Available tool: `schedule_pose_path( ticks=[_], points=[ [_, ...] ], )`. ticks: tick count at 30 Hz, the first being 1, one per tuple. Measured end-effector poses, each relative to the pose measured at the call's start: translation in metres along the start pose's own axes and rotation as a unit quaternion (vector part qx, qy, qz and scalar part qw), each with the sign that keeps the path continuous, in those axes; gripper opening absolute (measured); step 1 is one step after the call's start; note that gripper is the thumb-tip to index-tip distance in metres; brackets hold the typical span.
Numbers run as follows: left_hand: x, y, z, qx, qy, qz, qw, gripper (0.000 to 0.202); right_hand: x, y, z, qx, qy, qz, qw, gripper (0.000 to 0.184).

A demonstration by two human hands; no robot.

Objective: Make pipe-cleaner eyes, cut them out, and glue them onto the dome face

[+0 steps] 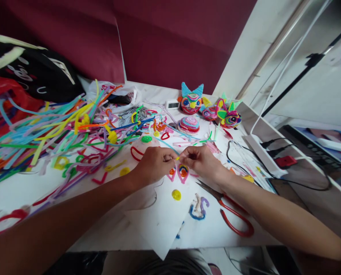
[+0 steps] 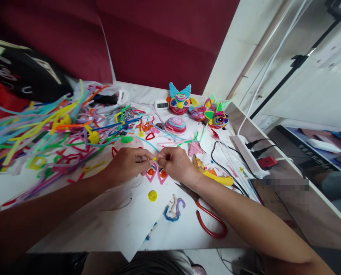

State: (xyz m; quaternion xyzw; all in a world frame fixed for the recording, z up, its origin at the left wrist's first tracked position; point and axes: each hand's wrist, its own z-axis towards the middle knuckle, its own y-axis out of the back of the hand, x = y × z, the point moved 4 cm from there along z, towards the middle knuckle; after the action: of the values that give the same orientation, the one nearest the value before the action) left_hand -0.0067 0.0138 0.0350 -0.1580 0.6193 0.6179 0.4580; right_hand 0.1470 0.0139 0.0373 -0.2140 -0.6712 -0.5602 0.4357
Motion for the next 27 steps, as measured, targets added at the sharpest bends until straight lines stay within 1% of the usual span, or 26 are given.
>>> schedule_pose_path(
  ticks=[4, 7, 9, 12, 14, 17, 22, 24, 27],
  points=[
    [0.016, -0.003, 0.005, 0.04, 0.071, -0.074, 0.994, 0.013, -0.004, -0.004, 0.007, 0.026, -0.028, 0.059, 0.998, 0.02],
    [0.023, -0.005, 0.008, 0.072, 0.087, -0.129, 0.985, 0.013, -0.007, -0.003, 0.01, 0.051, -0.044, 0.08, 0.995, 0.023],
    [0.025, -0.006, 0.008, 0.089, 0.089, -0.136, 0.983, 0.014, -0.01, -0.002, 0.012, 0.058, -0.053, 0.08, 0.994, 0.023],
    [0.027, -0.006, 0.007, 0.106, 0.095, -0.11, 0.984, 0.017, -0.018, -0.002, 0.014, 0.059, -0.062, 0.066, 0.994, 0.02],
    [0.028, -0.004, 0.006, 0.097, 0.084, -0.074, 0.989, 0.018, -0.024, -0.004, 0.017, 0.055, -0.063, 0.053, 0.995, 0.017],
    [0.03, 0.002, 0.006, 0.061, 0.045, -0.002, 0.997, 0.016, -0.03, -0.006, 0.019, 0.051, -0.06, 0.033, 0.996, 0.013],
    [0.031, 0.007, 0.006, 0.01, -0.022, 0.073, 0.997, 0.016, -0.03, -0.01, 0.02, 0.049, -0.058, -0.011, 0.997, 0.008],
    [0.032, 0.005, 0.004, 0.009, -0.045, 0.09, 0.995, 0.017, -0.027, -0.011, 0.02, 0.048, -0.06, -0.03, 0.997, 0.006],
    [0.034, 0.001, 0.001, 0.025, -0.073, 0.104, 0.992, 0.019, -0.023, -0.012, 0.018, 0.047, -0.067, -0.061, 0.995, 0.005]
  ],
)
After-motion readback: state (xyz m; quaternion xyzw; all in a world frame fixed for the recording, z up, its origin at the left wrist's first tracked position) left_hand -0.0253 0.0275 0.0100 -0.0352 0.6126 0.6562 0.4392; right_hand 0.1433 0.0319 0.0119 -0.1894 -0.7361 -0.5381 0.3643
